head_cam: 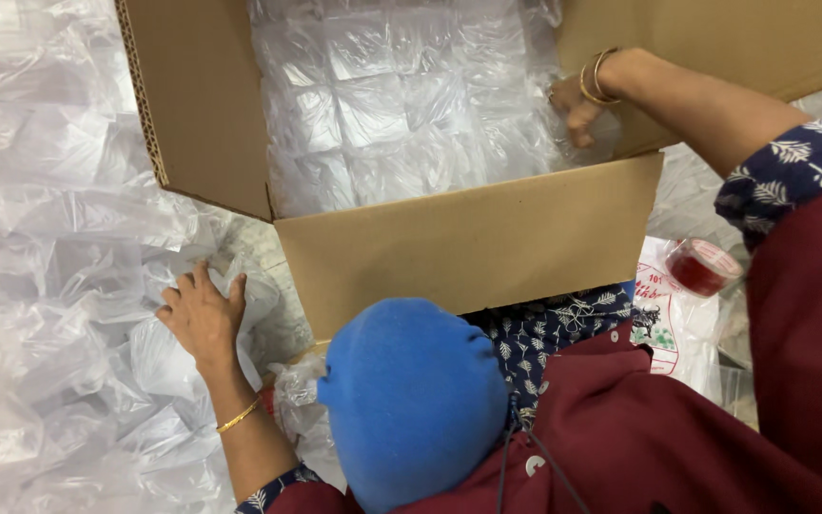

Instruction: The person sits on the floor and packs plastic-wrapped white items into a large cardboard box. She picks items one at a time from a pile beside her, places them into the box in layers, and presses the contents down to arrange them.

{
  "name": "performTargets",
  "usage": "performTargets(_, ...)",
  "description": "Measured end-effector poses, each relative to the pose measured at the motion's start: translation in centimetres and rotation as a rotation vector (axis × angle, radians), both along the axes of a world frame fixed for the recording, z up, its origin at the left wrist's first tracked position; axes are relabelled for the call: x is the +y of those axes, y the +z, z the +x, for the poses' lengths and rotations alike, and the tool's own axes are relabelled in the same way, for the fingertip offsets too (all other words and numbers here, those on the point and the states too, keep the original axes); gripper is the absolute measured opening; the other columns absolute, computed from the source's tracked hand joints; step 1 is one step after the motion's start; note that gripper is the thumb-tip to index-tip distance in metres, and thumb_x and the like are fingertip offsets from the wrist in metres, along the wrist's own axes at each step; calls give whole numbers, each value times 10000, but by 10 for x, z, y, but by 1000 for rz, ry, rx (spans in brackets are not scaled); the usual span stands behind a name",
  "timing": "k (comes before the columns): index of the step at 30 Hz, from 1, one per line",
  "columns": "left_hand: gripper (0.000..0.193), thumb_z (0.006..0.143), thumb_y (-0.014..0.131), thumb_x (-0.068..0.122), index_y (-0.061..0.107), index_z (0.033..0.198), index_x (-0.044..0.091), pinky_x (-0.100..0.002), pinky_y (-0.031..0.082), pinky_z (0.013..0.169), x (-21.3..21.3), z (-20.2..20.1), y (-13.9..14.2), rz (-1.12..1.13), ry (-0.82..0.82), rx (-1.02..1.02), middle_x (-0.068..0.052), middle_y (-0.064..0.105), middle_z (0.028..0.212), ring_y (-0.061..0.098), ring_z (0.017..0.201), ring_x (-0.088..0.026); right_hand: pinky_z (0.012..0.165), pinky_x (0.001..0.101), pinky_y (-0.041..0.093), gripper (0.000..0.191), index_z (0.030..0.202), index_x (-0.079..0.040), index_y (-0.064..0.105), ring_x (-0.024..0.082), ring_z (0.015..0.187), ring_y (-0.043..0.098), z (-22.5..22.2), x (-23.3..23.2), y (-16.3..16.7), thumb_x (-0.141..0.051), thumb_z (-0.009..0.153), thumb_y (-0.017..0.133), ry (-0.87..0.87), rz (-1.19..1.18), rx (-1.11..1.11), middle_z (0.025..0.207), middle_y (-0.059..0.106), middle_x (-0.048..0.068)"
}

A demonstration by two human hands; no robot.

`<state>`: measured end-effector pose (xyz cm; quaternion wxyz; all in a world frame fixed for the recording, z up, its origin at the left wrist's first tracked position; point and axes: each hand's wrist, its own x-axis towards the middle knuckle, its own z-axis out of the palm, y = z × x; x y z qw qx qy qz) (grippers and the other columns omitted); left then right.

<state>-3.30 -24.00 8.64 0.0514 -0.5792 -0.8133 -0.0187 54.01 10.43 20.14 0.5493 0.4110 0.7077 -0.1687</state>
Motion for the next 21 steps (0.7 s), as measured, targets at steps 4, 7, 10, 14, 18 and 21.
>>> performTargets(4,652,881,742,577,671,1364,144,-515,409,938,1,1,1,-4,-2,0,-105,654,1145,570,1091,-337,965,500,540,750,1201,-7,671,361,1196,633,5,-25,-25,-343,557,859,41,91,84,1340,643,185)
performTargets(7,624,889,742,564,675,1343,141,-516,410,936,2,1,1,-29,14,-17,-117,651,1132,569,1088,-341,1015,477,516,592,1125,16,753,364,1258,579,16,-37,-45,-408,712,726,216,193,158,1512,468,202)
performTargets(10,638,882,744,566,673,1344,131,-516,410,920,3,0,1,-20,13,-16,-118,650,1134,570,1086,-342,1082,402,477,720,1172,12,740,338,1329,489,21,-48,-55,-511,679,774,351,292,151,1548,389,212)
performTargets(14,639,883,743,566,663,1340,127,-517,411,935,1,-1,0,-9,6,-16,-112,649,1145,572,1095,-338,1073,420,471,750,1233,3,709,320,1397,418,15,-54,-45,-540,719,761,360,326,96,1584,352,178)
performTargets(18,629,891,738,556,655,1360,146,-516,412,937,-1,-1,0,-12,12,-52,-117,647,1159,569,1101,-345,1089,465,442,893,1389,-92,570,329,1396,427,12,-24,-24,-580,698,859,229,147,85,1556,396,123)
performTargets(21,644,880,737,573,655,1373,167,-512,410,944,-1,-1,4,-42,2,-32,-114,656,1184,568,1113,-346,1030,460,519,842,1313,-94,641,328,1249,615,11,-2,-25,-558,658,898,140,88,113,1342,639,138)
